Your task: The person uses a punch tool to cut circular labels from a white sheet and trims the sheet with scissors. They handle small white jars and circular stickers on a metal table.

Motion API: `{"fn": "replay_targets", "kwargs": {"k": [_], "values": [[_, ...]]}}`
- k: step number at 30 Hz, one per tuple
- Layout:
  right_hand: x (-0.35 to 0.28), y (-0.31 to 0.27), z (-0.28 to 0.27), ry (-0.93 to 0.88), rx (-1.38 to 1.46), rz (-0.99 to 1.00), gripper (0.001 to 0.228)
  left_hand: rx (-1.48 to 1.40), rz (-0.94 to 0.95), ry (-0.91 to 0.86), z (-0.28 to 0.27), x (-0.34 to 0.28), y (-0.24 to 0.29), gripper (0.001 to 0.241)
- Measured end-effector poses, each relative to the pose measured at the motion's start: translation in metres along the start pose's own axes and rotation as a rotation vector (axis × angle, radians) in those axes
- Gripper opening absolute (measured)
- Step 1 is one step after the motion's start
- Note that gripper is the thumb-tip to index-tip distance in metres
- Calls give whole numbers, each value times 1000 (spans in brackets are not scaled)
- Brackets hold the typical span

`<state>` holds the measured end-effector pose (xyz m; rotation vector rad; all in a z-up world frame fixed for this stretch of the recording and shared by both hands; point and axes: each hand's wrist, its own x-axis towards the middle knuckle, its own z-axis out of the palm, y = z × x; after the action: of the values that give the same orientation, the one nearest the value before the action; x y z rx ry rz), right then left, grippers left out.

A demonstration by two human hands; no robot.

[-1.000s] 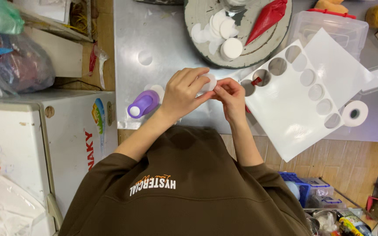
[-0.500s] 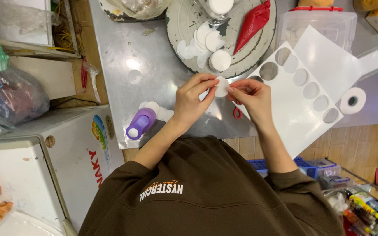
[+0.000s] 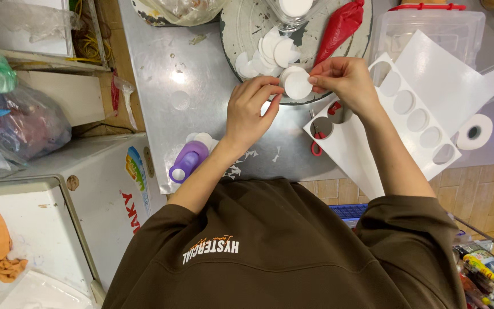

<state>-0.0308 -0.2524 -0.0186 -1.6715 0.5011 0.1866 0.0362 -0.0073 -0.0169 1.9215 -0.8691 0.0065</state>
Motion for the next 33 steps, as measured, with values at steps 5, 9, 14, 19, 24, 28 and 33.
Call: {"fn": "replay_targets", "kwargs": {"k": [5,9,14,19,24,28,33], "values": [[8,6,0,-8,15,15,16,58,90,-42,12,-1,-6,15],[12,8,3,10,-17,17,16,110,162,-77,21,1,-10,17],[13,9,7,49,-39,34,17,189,194,-127,30,3,-14,22],[12,12,10,52,-39,-6,15,203,200,-153,31,3,-15,26],[10,14,11,36,36,2,15,69,116,-154,29,7,-19,40],[8,14,12,50,60,10,15,22,72,-163,32,8,-24,46],[5,14,16,89,50,5,15,40,64,-147,36,6,-28,33]]}}
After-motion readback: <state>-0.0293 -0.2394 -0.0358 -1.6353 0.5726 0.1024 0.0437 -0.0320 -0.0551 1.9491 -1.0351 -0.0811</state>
